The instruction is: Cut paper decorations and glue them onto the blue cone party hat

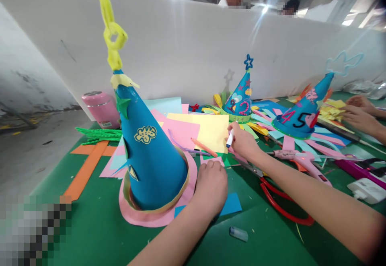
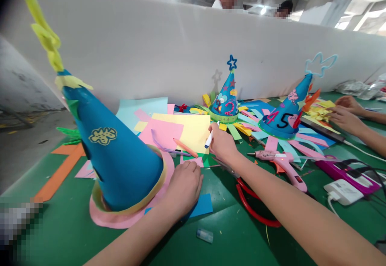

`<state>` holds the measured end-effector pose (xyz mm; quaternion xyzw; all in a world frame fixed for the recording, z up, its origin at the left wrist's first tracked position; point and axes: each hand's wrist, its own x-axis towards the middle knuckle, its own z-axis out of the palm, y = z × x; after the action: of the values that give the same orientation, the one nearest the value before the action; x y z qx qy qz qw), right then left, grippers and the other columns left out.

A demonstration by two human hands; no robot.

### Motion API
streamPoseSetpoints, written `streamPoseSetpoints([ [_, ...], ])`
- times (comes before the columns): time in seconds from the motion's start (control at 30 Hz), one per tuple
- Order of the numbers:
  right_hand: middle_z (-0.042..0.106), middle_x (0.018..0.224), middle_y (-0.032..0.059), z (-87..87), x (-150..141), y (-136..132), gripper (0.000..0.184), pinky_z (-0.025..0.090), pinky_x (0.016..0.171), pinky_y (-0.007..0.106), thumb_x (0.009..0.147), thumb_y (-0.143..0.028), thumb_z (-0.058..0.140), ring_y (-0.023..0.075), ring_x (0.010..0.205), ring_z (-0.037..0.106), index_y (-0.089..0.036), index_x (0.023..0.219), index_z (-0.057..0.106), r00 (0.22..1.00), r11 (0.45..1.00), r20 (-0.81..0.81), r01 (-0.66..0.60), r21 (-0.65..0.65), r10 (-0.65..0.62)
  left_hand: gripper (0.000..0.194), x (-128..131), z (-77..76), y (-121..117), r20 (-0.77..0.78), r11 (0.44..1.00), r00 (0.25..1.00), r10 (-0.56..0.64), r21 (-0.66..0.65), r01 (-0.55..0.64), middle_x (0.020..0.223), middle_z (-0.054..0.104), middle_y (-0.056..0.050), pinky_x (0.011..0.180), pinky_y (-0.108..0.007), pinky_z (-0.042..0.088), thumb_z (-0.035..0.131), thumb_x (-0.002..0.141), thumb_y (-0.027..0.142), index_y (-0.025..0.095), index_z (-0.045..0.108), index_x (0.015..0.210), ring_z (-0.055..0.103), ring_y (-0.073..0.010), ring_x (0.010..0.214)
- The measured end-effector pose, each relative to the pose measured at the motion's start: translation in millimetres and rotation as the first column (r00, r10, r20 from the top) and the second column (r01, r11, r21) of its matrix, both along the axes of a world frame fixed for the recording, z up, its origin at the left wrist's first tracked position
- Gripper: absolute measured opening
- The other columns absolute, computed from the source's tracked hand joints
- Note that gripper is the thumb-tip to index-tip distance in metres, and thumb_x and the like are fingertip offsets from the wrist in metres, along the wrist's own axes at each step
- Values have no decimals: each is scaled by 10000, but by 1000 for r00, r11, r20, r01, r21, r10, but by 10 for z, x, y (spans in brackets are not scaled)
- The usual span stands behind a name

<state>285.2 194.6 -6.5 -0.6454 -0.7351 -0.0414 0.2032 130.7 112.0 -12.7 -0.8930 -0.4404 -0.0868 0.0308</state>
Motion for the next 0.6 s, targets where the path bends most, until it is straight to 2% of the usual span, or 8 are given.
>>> streamPoseSetpoints([
  [0.27, 652, 726, 71, 7, 37, 144, 236, 274, 471, 261, 748, -191, 500, 220, 607, 588, -174, 976, 443, 1000, 996, 20, 8, 84, -10, 236, -23, 39, -131, 19, 999, 1000, -15, -49, 16, 776, 573, -117, 642, -382, 426, 388, 821, 176, 88, 606, 835, 517, -252, 761],
  [0.37, 653, 813, 68, 61, 4, 35, 217, 306, 496, 261, 760, -208, 503, 222, 685, 598, -187, 969, 449, 999, 991, 19, -34, 128, 32, 237, -32, 40, -154, 24, 998, 1000, -16, -59, 17, 776, 572, -117, 641, -381, 425, 387, 823, 181, 93, 606, 835, 515, -246, 745],
  [0.5, 645, 799, 19, 155, -43, -190, 166, 361, 556, 252, 769, -231, 518, 191, 708, 594, -214, 924, 461, 992, 979, 24, -125, 162, 123, 238, -40, 34, -183, 28, 997, 999, -24, -66, 25, 766, 571, -116, 648, -383, 421, 385, 823, 177, 97, 610, 817, 510, -248, 747],
  [0.6, 636, 810, 40, 189, -35, -288, 165, 381, 609, 269, 772, -224, 518, 200, 732, 587, -204, 930, 477, 985, 970, 47, -171, 175, 165, 240, -47, 28, -205, 26, 997, 999, -36, -68, 38, 781, 567, -120, 653, -385, 418, 386, 823, 182, 103, 612, 808, 506, -250, 759],
])
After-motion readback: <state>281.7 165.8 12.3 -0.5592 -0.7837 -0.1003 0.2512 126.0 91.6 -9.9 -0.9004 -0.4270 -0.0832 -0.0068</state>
